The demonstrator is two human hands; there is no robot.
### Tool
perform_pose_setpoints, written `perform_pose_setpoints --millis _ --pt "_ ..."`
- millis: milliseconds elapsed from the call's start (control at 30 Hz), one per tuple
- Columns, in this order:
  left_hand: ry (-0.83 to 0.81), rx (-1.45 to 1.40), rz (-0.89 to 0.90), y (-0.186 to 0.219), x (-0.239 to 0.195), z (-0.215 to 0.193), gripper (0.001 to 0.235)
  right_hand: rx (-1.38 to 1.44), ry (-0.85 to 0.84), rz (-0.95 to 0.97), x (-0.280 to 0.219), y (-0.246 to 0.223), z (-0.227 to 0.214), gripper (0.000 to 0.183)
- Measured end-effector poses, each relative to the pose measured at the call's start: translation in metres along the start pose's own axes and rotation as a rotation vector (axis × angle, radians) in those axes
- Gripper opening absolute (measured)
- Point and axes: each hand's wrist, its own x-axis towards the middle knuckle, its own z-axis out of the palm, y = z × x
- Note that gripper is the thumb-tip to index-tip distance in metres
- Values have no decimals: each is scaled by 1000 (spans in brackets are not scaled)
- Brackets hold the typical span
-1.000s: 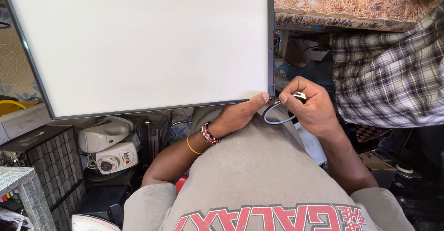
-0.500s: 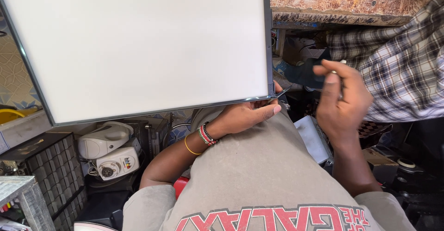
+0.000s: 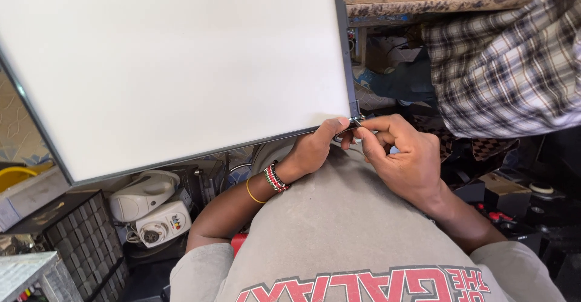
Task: The person holds a flat white panel with a black frame and uses a small metal tool to pry along the edge, removing a thin strip. They then use a knife to continue prying along the frame edge. The task appears to be disassembly or repair of an electronic panel.
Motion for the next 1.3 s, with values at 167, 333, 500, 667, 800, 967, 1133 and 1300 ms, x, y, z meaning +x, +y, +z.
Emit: perform_pose_setpoints --millis 167,333,500,667,800,967,1133,1300 --pt "-22 -23 -46 8 -1 3 42 6 46 -50 3 -8 0 16" --pt "-22 -10 -52 34 -2 8 42 29 71 -135 -1 -8 0 12" --pt "-23 9 -45 44 -2 9 40 -79 94 -137 -4 2 3 12" --pt "-21 2 0 43 0 9 38 -82 107 -153 -1 -5 5 10" --pt "-23 -4 -1 35 0 8 39 -129 99 -184 0 -5 7 6" --pt "18 -53 -14 0 3 10 37 -240 9 -204 14 -4 -1 4" --pt "106 -160 -6 -7 -1 14 29 -184 -146 -167 38 -14 -10 8" --pt "141 -206 8 -7 -2 18 27 -143 -314 -136 54 -29 -17 11"
